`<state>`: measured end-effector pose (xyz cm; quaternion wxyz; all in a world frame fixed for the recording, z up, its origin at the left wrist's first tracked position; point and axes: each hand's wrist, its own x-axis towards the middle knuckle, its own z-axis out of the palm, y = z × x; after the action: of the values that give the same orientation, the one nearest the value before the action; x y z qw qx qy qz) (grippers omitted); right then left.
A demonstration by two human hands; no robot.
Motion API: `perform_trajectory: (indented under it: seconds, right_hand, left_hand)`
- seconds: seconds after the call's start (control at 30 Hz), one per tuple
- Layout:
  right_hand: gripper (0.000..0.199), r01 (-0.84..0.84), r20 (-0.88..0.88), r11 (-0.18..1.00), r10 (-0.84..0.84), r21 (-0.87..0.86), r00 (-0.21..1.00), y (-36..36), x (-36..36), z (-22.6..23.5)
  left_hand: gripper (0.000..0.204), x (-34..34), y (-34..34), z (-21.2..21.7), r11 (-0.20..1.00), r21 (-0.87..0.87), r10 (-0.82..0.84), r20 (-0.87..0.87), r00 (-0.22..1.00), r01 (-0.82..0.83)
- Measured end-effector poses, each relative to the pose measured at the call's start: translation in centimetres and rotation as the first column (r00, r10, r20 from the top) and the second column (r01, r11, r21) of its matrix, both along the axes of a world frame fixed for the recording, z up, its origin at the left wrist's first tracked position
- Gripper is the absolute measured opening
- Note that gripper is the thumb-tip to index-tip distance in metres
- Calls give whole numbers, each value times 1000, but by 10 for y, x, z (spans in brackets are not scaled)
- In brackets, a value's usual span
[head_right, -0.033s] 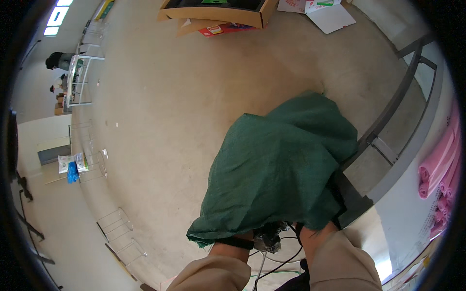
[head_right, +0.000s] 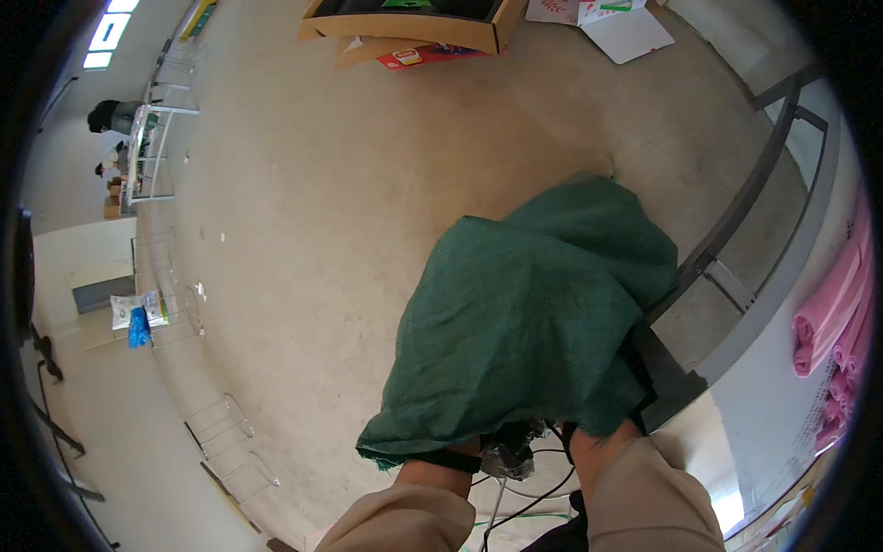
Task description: Applying adhesive labels to small pink plastic cylinders.
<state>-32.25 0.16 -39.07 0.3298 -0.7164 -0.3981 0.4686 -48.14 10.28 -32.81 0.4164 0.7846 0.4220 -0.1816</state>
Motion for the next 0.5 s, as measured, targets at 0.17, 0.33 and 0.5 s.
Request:
perform_trajectory:
  seconds: [0.17,0.33,0.5]
  right_hand:
    - [33,-2,-8,1000,2,29,1000,22,4,-2]
    - [33,15,-6,995,-14,101,1000,64,14,-4]
    - [33,61,22,981,-67,185,998,117,40,2]
  left_hand:
    - [39,5,19,5,1000,21,6,6,1000,-6]
    - [39,16,59,11,996,85,-9,23,1000,7]
    - [39,45,113,22,985,162,-62,66,996,51]
